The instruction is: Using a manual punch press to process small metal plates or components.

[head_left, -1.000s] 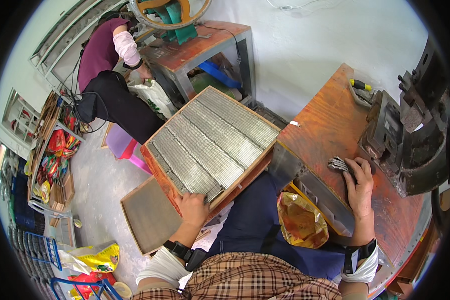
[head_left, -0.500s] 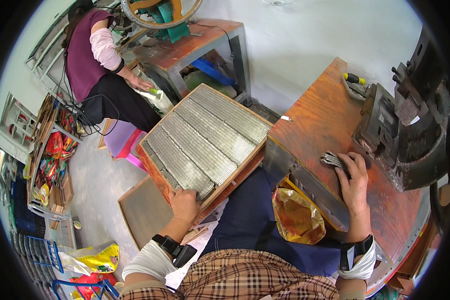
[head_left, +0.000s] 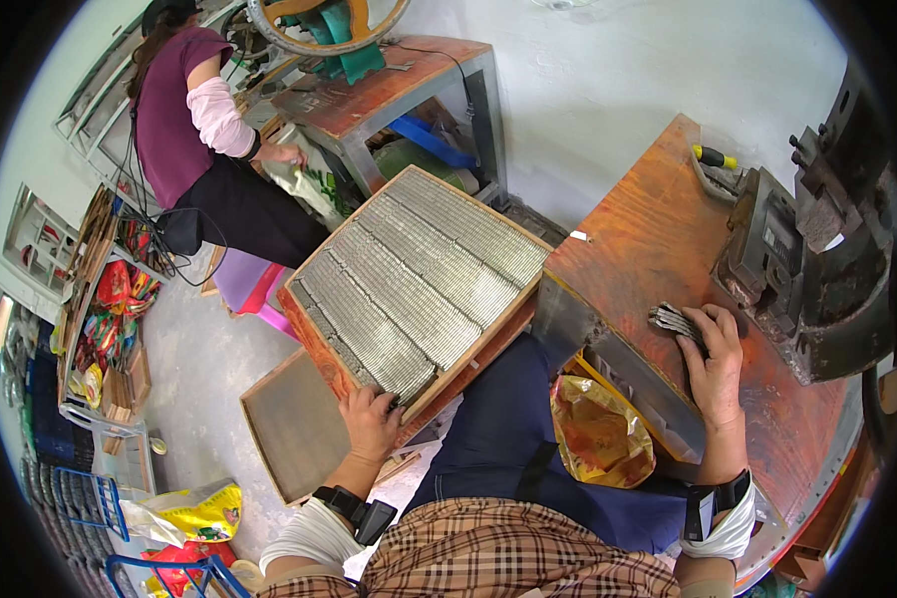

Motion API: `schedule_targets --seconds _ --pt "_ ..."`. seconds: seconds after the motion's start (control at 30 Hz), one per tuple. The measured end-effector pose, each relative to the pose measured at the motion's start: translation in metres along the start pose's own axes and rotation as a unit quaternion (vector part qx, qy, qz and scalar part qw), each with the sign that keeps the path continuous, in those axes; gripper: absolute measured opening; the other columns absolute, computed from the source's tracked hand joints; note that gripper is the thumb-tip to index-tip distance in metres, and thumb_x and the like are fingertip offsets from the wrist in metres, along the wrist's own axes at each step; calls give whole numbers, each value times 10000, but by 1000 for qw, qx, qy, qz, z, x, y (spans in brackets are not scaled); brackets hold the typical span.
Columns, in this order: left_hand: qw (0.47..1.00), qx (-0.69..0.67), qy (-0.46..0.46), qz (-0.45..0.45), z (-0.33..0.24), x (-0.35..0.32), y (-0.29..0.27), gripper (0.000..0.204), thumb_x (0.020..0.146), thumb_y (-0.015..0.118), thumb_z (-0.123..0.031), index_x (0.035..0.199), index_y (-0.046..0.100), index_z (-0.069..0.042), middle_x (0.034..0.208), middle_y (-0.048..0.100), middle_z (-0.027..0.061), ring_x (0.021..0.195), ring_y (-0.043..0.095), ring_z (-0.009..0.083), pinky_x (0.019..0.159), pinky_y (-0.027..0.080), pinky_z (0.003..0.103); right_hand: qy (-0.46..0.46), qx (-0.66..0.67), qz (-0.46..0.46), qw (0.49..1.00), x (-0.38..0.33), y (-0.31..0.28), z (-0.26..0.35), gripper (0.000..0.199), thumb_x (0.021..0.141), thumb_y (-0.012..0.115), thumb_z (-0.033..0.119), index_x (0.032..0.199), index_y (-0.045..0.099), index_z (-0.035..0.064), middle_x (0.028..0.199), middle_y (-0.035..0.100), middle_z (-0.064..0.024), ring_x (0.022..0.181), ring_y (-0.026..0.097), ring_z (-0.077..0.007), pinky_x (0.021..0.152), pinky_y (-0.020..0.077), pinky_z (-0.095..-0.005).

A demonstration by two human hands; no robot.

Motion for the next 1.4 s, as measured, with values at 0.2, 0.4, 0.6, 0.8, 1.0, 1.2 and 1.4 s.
schedule_targets --seconds 0.2,0.4,0.6,0.8,1.0,1.2,1.4 --pt "991 51 -89 86 3 8 5 232 641 753 -236 835 712 -115 910 604 54 968 532 257 855 329 437 -3 -2 0 1000 -2 1 -1 322 737 679 2 1052 619 26 1024 553 -156 940 550 -324 823 453 -370" --pt "982 113 24 147 -13 21 1 205 650 729 -275 766 704 -107 762 587 56 835 576 256 817 350 450 -8 -3 -7 1000 -1 2 -1 328 734 682 7 1055 618 27 1024 553 -163 943 548 -332 825 453 -373" --pt "979 10 54 195 -1 39 14 235 627 704 -261 746 679 -60 755 601 127 762 602 307 720 456 431 -18 -31 -20 999 0 -5 -7 359 692 706 28 1041 624 45 1025 563 -164 962 548 -343 843 456 -395" --pt "965 38 -86 244 13 18 4 305 646 693 -323 780 683 -49 817 636 168 791 633 328 723 514 421 -39 9 -11 999 5 9 6 372 684 730 69 1041 629 45 1003 573 -158 955 545 -348 833 451 -412" --pt "972 29 -84 218 -2 19 17 318 678 688 -341 830 666 -62 865 631 138 821 634 319 726 509 438 -20 -11 -13 1000 -4 -5 -1 381 655 735 36 1022 632 28 981 558 -157 939 538 -336 823 443 -401" --pt "967 30 -71 244 -5 23 21 296 699 671 -318 831 664 -53 852 624 158 833 626 334 718 511 434 -1 -5 14 1000 -3 1 -4 374 667 715 17 1030 622 10 987 545 -165 944 528 -337 827 438 -397" --pt "973 23 -90 212 2 23 7 269 702 677 -309 809 678 -63 832 632 160 811 633 333 698 509 442 -34 -2 1 999 6 9 5 356 691 705 10 1037 621 11 998 551 -163 948 529 -336 826 439 -389"
Point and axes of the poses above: each hand's wrist, its own x-axis towards the middle knuckle, its own y-axis out of the palm, z = x × y, the point moved 6 cm from there along x, towards the middle knuckle
